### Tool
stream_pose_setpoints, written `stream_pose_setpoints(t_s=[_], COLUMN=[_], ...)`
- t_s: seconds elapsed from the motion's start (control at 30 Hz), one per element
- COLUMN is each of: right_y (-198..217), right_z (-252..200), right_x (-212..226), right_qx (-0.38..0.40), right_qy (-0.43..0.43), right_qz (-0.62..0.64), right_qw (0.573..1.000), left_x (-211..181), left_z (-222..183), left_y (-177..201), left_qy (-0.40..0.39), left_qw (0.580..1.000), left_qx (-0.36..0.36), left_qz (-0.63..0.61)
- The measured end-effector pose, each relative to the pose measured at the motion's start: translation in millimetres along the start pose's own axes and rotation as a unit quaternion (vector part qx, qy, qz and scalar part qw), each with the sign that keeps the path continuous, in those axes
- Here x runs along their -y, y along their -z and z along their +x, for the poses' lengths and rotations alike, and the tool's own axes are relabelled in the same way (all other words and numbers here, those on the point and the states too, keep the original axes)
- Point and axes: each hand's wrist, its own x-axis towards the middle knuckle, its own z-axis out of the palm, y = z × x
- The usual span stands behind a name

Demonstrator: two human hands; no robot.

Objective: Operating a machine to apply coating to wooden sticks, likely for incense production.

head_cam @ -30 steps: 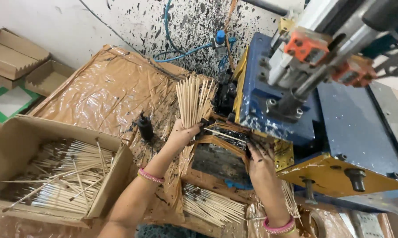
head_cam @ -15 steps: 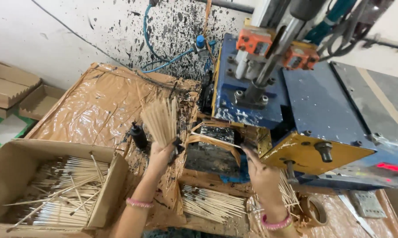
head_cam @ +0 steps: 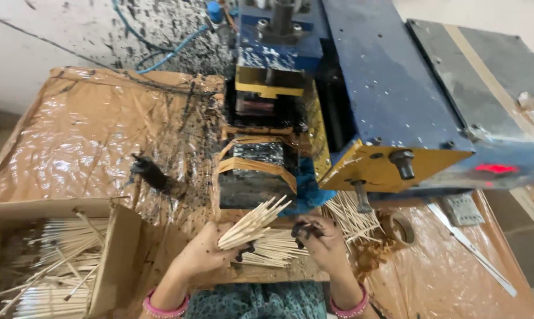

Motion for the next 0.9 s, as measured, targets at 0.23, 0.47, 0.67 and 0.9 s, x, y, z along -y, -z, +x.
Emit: stream_pose_setpoints(t_s=[0.23,0.47,0.67,0.9], right_y=[-21.0,-43.2,-45.0,-28.9], right_z=[87.9,125.8,111.0,143.3], right_x=[75.7,94.5,98.7,35.5], right_qx=[0.108,0.037,-0.034,0.031], right_qy=[0.165,0.339,0.314,0.194], right_qz=[0.042,-0.46,-0.423,-0.309], right_qw=[0.979,0.82,0.849,0.93], left_x=[-9.0,12.5,33.2,41.7], left_z=[45.4,138.5,142.4,136.9], left_y=[83.8,77.3,76.9,72.2], left_qy=[-0.185,-0.131,-0.149,-0.126], left_qw=[0.951,0.912,0.909,0.897], left_qx=[-0.226,-0.296,-0.277,-0.283], left_qz=[-0.105,-0.252,-0.274,-0.316])
